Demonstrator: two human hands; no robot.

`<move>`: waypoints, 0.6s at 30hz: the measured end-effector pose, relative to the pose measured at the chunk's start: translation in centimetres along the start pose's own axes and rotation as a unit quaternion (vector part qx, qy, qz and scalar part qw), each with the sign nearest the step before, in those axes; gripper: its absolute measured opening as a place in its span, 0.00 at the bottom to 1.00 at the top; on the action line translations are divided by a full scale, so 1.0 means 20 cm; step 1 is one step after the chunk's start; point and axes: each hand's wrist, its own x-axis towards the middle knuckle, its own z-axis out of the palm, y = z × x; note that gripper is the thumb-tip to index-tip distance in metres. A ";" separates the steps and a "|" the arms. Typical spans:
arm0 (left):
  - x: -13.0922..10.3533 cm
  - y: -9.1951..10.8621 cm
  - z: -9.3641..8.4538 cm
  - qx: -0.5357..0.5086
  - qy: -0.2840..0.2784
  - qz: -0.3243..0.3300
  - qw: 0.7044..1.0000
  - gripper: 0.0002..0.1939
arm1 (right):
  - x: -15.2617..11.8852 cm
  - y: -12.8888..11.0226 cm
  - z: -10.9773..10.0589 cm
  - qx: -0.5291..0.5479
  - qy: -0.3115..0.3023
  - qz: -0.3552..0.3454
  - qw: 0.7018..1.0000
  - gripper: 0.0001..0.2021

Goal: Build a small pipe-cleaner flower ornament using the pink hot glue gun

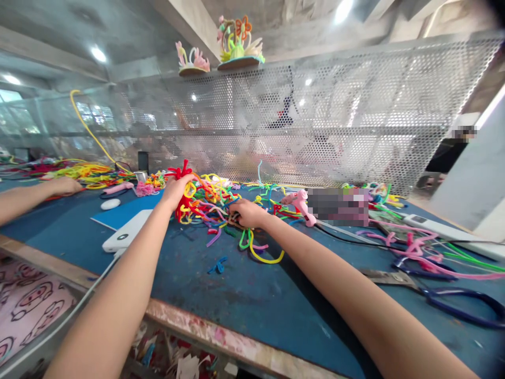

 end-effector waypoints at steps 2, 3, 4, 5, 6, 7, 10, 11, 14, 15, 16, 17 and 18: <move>-0.01 0.03 0.02 -0.031 -0.012 -0.018 0.999 0.09 | 0.00 0.00 0.00 0.007 0.001 0.003 1.000 0.16; -0.01 0.05 0.03 -0.045 -0.024 -0.027 0.998 0.11 | 0.00 0.00 0.00 0.012 0.002 0.005 1.000 0.16; -0.02 0.06 0.03 -0.065 -0.032 -0.037 0.997 0.12 | 0.00 0.00 0.00 0.017 0.002 0.007 1.000 0.16; -0.02 0.07 0.04 -0.085 -0.033 -0.041 0.995 0.13 | -0.01 -0.01 0.00 0.023 0.002 0.011 1.000 0.16; -0.03 0.07 0.05 -0.102 -0.027 -0.042 0.994 0.12 | 0.00 -0.01 -0.01 0.031 0.002 0.016 0.999 0.15; -0.04 0.07 0.06 -0.115 -0.017 -0.039 0.992 0.12 | 0.00 -0.01 -0.02 0.040 0.001 0.025 0.999 0.14; -0.06 0.07 0.09 -0.118 -0.015 -0.028 0.993 0.13 | 0.01 -0.02 -0.08 0.067 0.021 0.075 0.995 0.11; -0.08 0.07 0.10 -0.114 -0.030 -0.027 0.993 0.14 | 0.01 -0.03 -0.10 0.070 0.043 0.100 0.992 0.12; -0.12 0.07 0.15 -0.102 -0.075 -0.019 0.992 0.15 | 0.02 -0.06 -0.15 0.057 0.177 0.173 0.967 0.17; -0.13 0.07 0.17 -0.099 -0.085 -0.014 0.991 0.16 | 0.03 -0.07 -0.16 0.056 0.218 0.175 0.958 0.17; -0.15 0.07 0.19 -0.098 -0.091 -0.009 0.991 0.16 | 0.04 -0.09 -0.16 0.062 0.245 0.161 0.954 0.16; -0.16 0.08 0.21 -0.096 -0.099 -0.004 0.990 0.16 | 0.04 -0.10 -0.16 0.078 0.256 0.138 0.954 0.15; -0.17 0.08 0.22 -0.094 -0.107 0.002 0.990 0.16 | 0.04 -0.11 -0.16 0.100 0.250 0.112 0.956 0.13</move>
